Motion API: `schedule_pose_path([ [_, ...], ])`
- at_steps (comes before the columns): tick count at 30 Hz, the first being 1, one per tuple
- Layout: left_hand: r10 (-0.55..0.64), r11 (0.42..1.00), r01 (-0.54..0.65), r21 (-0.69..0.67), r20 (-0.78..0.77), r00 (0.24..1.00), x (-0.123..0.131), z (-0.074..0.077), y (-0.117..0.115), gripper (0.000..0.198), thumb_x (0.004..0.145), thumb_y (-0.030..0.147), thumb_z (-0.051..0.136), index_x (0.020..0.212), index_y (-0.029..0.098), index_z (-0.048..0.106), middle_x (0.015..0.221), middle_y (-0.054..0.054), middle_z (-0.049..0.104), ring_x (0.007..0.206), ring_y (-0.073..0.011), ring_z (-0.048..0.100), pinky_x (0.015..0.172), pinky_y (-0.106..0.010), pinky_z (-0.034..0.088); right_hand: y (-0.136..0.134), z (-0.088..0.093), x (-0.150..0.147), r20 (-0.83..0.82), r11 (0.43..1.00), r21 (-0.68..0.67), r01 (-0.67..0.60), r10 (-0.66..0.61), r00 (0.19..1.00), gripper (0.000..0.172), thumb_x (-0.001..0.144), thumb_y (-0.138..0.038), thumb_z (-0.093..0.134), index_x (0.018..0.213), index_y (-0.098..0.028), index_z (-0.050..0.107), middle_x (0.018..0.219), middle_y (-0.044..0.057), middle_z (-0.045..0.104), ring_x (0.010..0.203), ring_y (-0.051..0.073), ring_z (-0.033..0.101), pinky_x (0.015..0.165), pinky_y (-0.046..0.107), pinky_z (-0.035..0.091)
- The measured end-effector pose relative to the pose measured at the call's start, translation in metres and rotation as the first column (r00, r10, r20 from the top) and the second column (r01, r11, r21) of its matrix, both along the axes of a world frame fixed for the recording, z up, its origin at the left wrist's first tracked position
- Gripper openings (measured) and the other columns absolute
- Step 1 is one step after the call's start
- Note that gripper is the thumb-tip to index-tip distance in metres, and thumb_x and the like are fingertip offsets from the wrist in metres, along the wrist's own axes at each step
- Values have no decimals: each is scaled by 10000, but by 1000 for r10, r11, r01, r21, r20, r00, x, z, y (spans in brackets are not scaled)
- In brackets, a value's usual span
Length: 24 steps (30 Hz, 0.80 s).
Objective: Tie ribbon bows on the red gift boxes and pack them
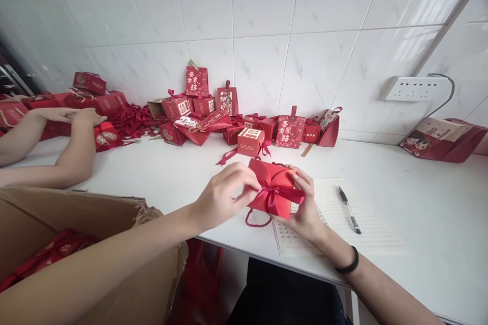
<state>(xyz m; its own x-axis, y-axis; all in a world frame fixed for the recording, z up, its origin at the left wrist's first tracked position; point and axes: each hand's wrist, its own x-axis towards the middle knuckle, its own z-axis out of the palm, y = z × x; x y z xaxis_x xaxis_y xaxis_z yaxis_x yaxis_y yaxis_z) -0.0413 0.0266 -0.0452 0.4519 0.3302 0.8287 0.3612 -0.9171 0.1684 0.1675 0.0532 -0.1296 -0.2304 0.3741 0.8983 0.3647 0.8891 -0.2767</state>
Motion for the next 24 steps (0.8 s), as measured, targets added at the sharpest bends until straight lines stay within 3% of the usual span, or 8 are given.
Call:
schedule_pose_path([
  [3, -74, 971, 104, 213, -145, 987, 2, 2, -5, 128, 803, 77, 589, 856, 193, 603, 787, -17, 652, 723, -127, 568, 682, -286, 487, -2, 2, -1, -21, 999, 47, 15, -14, 1000, 836, 752, -355, 726, 1406, -255, 214, 1317, 159, 312, 1261, 331, 359, 956, 555, 436],
  [6, -101, 941, 173, 292, -247, 964, 4, 7, -10, 94, 808, 141, 615, 836, 225, 647, 778, 11, 698, 689, -133, 578, 683, -303, 487, -3, 2, -1, -33, 998, 55, 38, -36, 999, 803, 773, -397, 695, 1399, -295, 202, 1318, 139, 309, 1258, 331, 365, 970, 573, 415],
  [10, -131, 950, 207, 232, -305, 943, 5, 8, -15, 192, 832, 132, 562, 829, 281, 682, 798, 26, 716, 667, -143, 584, 695, -333, 474, -4, 0, -1, -39, 999, 13, 44, -44, 998, 793, 765, -455, 685, 1378, -352, 193, 1330, 120, 290, 1267, 355, 345, 978, 615, 386],
  [13, -157, 967, 211, 144, -317, 935, 3, 2, -13, 243, 843, 142, 537, 919, 328, 673, 838, 28, 708, 718, -150, 590, 738, -347, 468, -4, -1, -1, -44, 998, 14, 55, -55, 998, 807, 738, -495, 696, 1361, -361, 201, 1316, 122, 301, 1254, 373, 353, 966, 644, 374],
  [17, -43, 986, 91, 139, -316, 948, -2, -9, -3, 300, 814, 260, 620, 1110, 300, 587, 1089, -42, 636, 1052, -206, 558, 948, -391, 426, -3, 0, 2, -44, 999, 12, 42, -41, 998, 833, 734, -473, 709, 1370, -352, 184, 1313, 125, 303, 1258, 371, 348, 968, 631, 379],
  [19, 13, 997, 9, 79, -281, 960, -5, -10, 4, 521, 766, 360, 675, 1238, 260, 479, 1281, -116, 504, 1246, -272, 425, 1039, -457, 359, -2, 1, 3, -34, 1000, 4, 9, -9, 999, 836, 743, -453, 708, 1378, -355, 174, 1322, 122, 296, 1265, 363, 343, 964, 610, 398],
  [21, 37, 995, -60, -83, -257, 966, -7, -10, 10, 833, 674, 464, 732, 1358, 233, 316, 1419, -176, 322, 1350, -330, 272, 1081, -520, 290, -2, 3, 3, -24, 999, 5, -37, 37, 999, 842, 750, -441, 705, 1390, -357, 165, 1333, 119, 294, 1273, 354, 336, 961, 592, 413],
  [24, -14, 905, -94, -414, -250, 968, -10, -6, 14, 1099, 559, 496, 790, 1422, 235, 161, 1482, -180, 200, 1379, -350, 203, 1099, -531, 257, -2, 3, 0, -28, 997, 11, -70, 70, 997, 894, 735, -422, 729, 1413, -340, 153, 1344, 119, 306, 1275, 342, 339, 980, 582, 398],
])
